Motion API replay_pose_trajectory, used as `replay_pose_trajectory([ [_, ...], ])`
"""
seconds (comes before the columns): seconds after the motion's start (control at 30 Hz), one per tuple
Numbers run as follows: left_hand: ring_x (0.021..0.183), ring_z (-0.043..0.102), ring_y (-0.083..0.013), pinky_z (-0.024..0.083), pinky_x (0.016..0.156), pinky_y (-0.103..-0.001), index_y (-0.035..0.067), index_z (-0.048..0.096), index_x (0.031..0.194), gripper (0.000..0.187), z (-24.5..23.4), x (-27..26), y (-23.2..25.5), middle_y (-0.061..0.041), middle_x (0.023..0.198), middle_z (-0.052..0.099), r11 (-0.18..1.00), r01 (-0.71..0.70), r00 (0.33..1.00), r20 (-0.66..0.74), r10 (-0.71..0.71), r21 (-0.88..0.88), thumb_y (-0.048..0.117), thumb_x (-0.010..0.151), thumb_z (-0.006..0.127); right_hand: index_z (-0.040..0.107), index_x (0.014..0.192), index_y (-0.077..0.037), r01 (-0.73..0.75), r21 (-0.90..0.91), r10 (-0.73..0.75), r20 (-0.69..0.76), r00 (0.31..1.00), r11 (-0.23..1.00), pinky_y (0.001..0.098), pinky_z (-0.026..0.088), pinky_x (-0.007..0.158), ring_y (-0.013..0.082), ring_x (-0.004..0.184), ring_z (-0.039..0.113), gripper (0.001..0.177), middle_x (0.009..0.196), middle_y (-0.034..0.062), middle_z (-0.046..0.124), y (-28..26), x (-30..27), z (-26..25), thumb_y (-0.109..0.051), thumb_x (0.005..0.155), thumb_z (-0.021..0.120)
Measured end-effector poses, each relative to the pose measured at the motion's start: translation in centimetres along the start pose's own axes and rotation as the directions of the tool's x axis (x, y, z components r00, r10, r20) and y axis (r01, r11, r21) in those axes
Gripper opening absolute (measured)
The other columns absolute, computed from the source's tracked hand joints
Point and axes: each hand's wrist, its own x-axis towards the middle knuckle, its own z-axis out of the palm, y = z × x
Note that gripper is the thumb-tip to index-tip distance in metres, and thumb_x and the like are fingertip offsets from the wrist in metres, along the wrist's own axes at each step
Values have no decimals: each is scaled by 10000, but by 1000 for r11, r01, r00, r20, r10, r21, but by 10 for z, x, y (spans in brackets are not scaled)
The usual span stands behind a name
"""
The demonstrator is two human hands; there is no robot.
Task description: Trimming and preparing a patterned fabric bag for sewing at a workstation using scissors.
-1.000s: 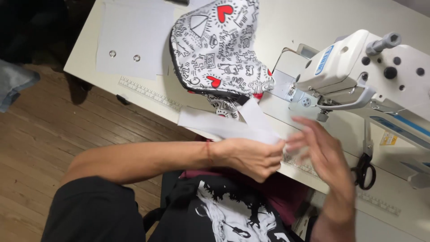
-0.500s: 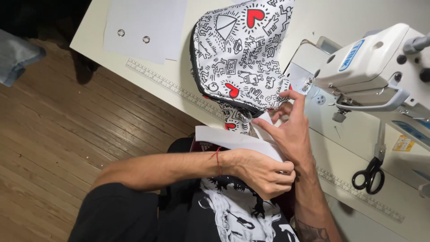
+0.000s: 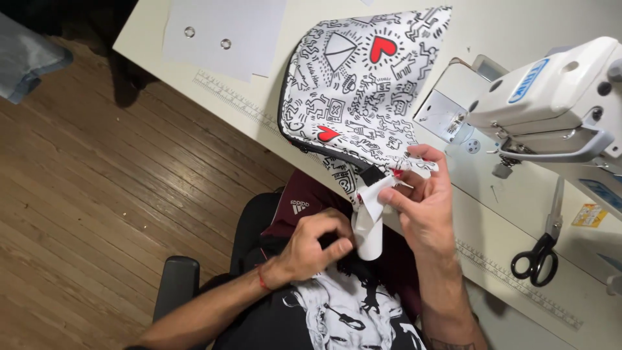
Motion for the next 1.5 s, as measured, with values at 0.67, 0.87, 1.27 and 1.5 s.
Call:
replay_pose_trajectory([
  [0.67,915,710,-101,666,836,-343,-71,874,1023,301,-15,40,12,-98,918,877,915,247,789,-482,-381,-319,136,892,1048,435,1676,-108,286,-41,-288,-46,957,957,391,740,919,235,975,864,999,1181,237,855,24,-22,82,174,849,919],
  [0.87,927,740,-152,686,822,-396,-101,869,1027,320,-19,39,17,-154,918,875,897,276,736,-525,-428,-344,44,814,1059,484,1645,-88,292,-56,-295,-75,952,955,367,738,981,212,1037,851,935,1250,206,837,22,-21,97,102,857,949],
  [1.27,883,740,-130,691,805,-371,-84,850,1012,327,-27,49,20,-136,867,849,902,231,754,-519,-402,-364,-4,778,1065,484,1610,-63,263,92,-251,-122,960,960,465,728,1012,320,1167,820,834,1319,267,773,64,-12,71,172,903,860],
  [1.5,904,785,-145,706,807,-394,-56,859,1002,260,-32,58,26,-154,870,862,939,176,785,-533,-314,-295,11,837,1048,469,1599,-69,239,120,-229,-89,969,964,424,727,978,324,1190,819,818,1336,271,778,63,-3,72,166,914,850],
])
